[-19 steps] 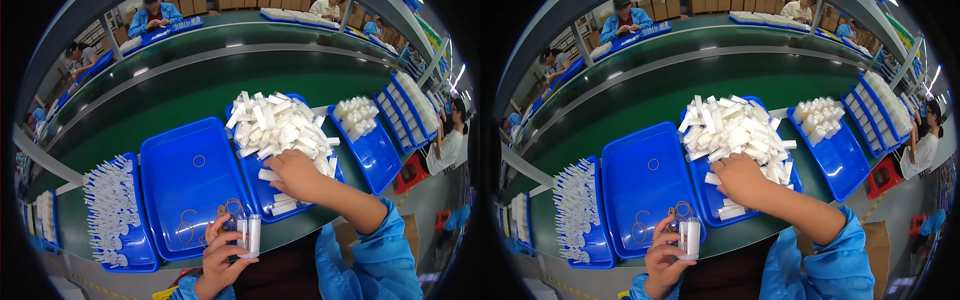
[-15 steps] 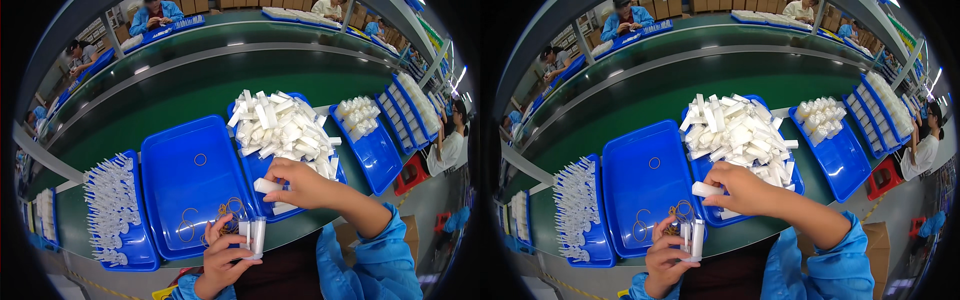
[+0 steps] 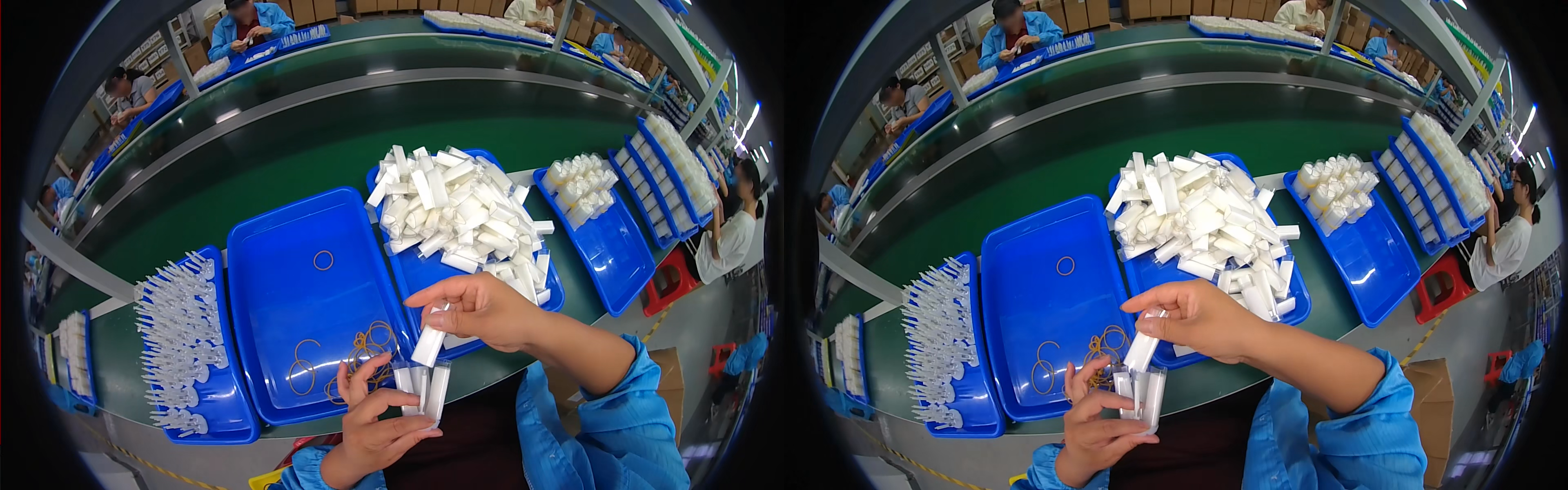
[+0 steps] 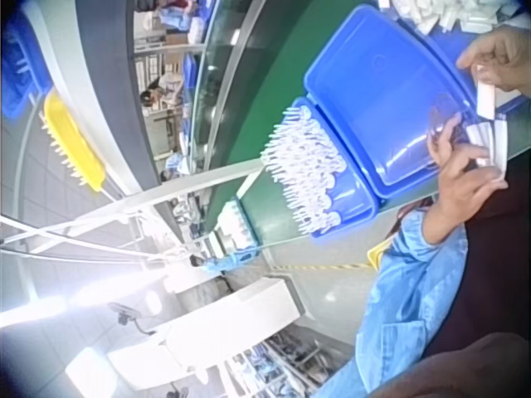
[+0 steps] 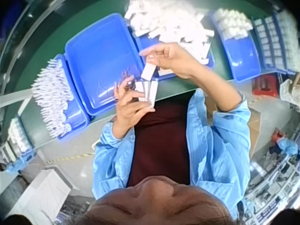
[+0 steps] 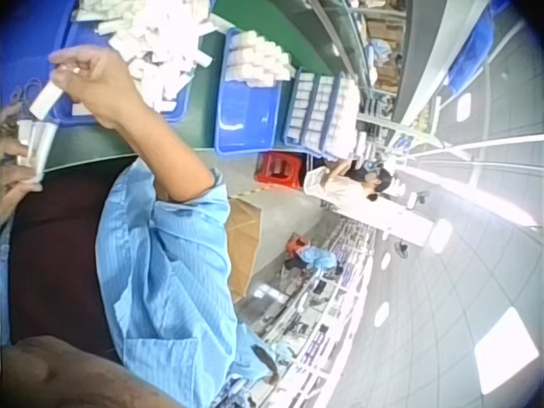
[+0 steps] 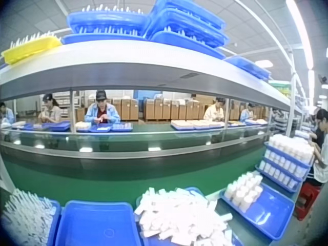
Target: Assemble small white spray bottles by inserting tubes and securing them with rubber bands on an assembly line.
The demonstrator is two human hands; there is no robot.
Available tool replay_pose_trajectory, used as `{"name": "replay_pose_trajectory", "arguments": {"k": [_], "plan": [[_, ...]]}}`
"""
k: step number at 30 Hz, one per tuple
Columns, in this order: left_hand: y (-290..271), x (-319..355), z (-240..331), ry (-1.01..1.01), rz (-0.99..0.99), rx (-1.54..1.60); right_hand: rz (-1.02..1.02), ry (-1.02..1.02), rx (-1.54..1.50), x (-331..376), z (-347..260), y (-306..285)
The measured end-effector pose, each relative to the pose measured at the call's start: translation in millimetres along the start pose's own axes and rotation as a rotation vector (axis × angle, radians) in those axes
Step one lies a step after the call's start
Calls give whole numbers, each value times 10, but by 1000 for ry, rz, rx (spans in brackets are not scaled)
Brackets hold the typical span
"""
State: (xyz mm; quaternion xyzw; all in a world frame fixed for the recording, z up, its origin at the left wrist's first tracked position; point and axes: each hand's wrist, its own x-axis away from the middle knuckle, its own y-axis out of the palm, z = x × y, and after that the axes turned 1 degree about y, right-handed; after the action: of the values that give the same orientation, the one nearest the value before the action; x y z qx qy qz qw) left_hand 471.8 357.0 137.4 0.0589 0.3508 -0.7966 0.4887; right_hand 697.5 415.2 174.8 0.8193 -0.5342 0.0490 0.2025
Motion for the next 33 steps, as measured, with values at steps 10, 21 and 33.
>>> {"name": "replay_pose_trajectory", "arguments": {"k": [10,21,33], "plan": [[10,14,-10,-13,-45,24,16,-7,299,67,-23,59],[64,26,-7,49,-54,-6,-7,-90,598,228,-99,109],[131,82,-24,224,414,-163,-152,-162,525,265,240,320]]}}
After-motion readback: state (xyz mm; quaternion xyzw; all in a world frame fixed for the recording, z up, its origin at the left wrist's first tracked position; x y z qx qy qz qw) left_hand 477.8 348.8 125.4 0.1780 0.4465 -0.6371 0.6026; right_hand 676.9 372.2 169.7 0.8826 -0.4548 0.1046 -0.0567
